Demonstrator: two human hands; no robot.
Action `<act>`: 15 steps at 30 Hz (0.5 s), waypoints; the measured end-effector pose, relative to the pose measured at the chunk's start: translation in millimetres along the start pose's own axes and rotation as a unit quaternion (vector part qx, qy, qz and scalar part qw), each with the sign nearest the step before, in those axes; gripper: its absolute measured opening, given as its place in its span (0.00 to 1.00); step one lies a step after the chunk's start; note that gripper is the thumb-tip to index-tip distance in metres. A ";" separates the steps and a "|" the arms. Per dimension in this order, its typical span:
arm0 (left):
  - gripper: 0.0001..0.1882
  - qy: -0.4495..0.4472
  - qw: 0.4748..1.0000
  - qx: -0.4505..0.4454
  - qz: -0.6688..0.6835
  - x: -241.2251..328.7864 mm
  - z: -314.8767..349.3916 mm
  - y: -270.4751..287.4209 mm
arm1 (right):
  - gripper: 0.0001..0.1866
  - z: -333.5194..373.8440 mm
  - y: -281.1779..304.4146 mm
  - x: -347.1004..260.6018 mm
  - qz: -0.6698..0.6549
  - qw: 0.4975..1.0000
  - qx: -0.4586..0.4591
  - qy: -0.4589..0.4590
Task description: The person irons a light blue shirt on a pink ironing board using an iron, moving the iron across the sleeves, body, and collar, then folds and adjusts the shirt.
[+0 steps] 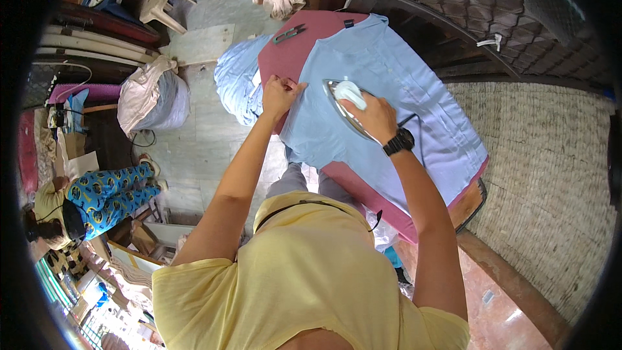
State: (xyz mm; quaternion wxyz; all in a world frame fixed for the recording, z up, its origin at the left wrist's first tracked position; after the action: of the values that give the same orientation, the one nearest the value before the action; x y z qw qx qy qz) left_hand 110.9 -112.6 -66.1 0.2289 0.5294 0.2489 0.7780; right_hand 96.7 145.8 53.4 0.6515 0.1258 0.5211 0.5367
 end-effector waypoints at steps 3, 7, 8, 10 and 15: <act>0.18 0.001 0.999 0.027 0.040 -7.7 2.8 -2.8 | 0.31 -3.1 0.4 9.5 0.010 0.999 0.027 -0.019; 0.17 0.015 0.998 0.020 0.054 -11.2 2.3 -5.1 | 0.33 -39.1 5.4 -17.8 0.010 0.999 0.043 -0.016; 0.17 0.017 0.998 0.013 0.057 -11.5 1.9 -6.9 | 0.34 -50.1 7.1 -25.9 0.018 0.998 0.050 -0.019; 0.17 0.012 0.996 0.026 0.079 -9.3 3.0 -5.5 | 0.35 -68.2 10.1 -36.3 0.033 0.997 0.065 -0.025; 0.17 -0.059 0.991 0.114 0.047 -6.6 -12.4 -2.4 | 0.35 -65.3 7.1 -26.7 0.008 0.998 0.058 -0.018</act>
State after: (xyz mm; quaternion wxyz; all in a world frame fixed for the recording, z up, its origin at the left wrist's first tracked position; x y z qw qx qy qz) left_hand 101.7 -116.6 -76.3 0.1446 0.6081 0.2964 0.7221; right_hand 42.8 100.6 45.3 0.6480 0.1767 0.5387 0.5086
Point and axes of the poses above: each hand's wrist, its own z-axis away from the middle knuckle, its own y-axis out of the back of the hand, x = y × z, the point moved 10 cm from there along -z, towards the middle knuckle, and after that the axes turned 13 degrees about -x, right-handed, at the moved point
